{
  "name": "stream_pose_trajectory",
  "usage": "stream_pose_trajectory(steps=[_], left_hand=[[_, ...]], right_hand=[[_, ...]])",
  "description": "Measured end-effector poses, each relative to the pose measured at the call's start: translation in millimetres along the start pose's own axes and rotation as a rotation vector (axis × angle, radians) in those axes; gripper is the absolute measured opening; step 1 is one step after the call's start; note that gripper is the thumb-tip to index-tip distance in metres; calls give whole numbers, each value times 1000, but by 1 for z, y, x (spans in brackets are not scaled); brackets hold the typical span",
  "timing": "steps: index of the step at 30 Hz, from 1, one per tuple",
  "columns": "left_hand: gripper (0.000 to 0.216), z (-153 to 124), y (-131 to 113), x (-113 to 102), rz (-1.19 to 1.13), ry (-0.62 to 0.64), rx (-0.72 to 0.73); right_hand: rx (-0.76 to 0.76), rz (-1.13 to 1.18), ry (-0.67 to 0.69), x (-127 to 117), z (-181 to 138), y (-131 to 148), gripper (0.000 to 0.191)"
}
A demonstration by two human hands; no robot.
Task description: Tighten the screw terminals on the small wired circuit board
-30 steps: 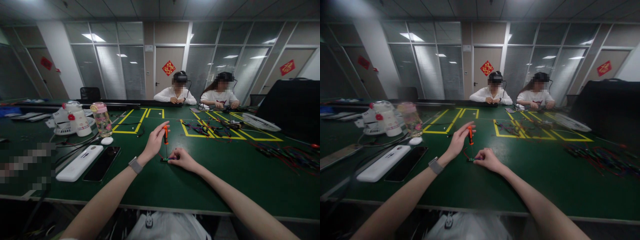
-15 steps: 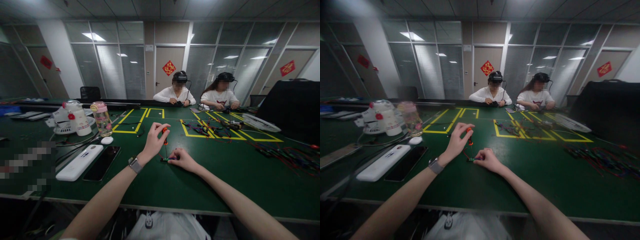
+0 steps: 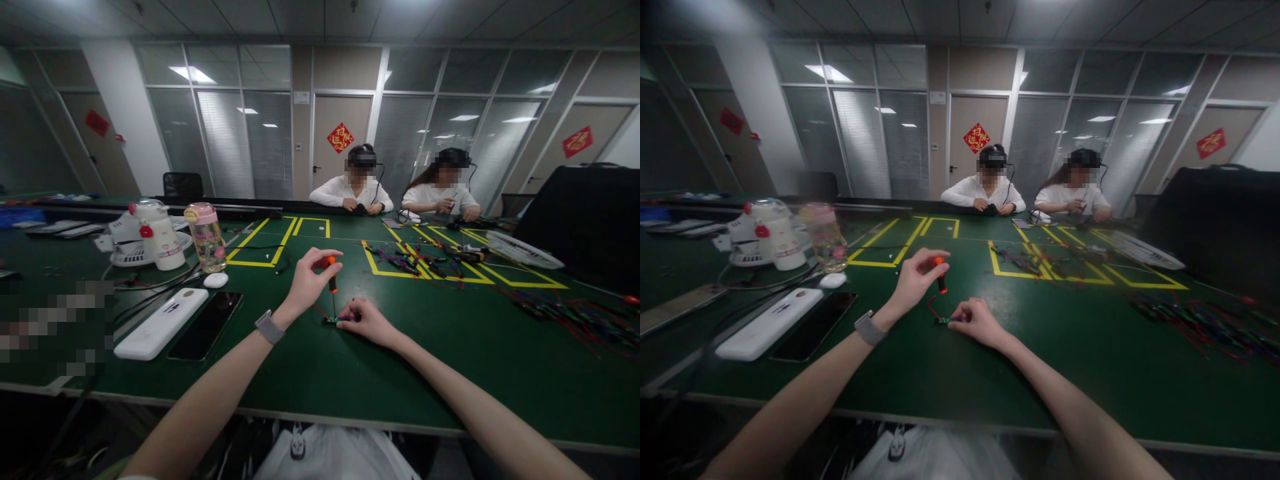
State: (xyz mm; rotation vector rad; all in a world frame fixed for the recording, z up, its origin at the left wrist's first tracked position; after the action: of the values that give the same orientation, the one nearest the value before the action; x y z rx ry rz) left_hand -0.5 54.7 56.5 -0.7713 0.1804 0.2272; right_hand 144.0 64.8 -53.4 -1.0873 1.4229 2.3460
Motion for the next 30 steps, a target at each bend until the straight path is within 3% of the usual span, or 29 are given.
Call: stream_pose_trajectory(steps=[3, 5, 9, 15, 18, 21, 24, 27, 30], left_hand=[[11, -5, -12, -6, 261, -86, 107], [15, -8, -19, -4, 353, -79, 158], [31, -7, -16, 6, 146, 52, 126], [28, 2, 15, 10, -288, 81, -148], [23, 3, 20, 1, -189, 5, -159], [14, 0, 8, -8, 80, -78, -32], [28, -6, -6, -1, 227, -7, 104], [37, -9, -11, 8, 172, 77, 157], [37, -8, -6, 14, -15, 128, 73]], right_hand=[[-3, 6, 1, 0, 0, 0, 12], [-6, 5, -2, 0, 0, 0, 12], [-10, -7, -1, 1, 1, -1, 11], [-18, -13, 2, 0, 1, -1, 11], [-18, -12, 3, 1, 1, 0, 11], [-20, -16, 3, 1, 1, 0, 11], [-25, -13, 0, 1, 1, 0, 11], [-26, -13, -3, 0, 1, 1, 11], [-20, -15, -2, -1, 0, 2, 11]])
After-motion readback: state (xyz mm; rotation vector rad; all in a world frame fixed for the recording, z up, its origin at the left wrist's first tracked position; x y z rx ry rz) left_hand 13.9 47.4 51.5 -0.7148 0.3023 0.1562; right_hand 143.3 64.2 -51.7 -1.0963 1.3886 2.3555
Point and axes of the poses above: each hand's wrist, its own z-axis towards the middle knuckle, its own x-axis out of the palm, y = z × x, the point moved 7 cm from there along z, towards the middle knuckle, and after that the axes turned 6 degrees about z, right-handed, at the moved point
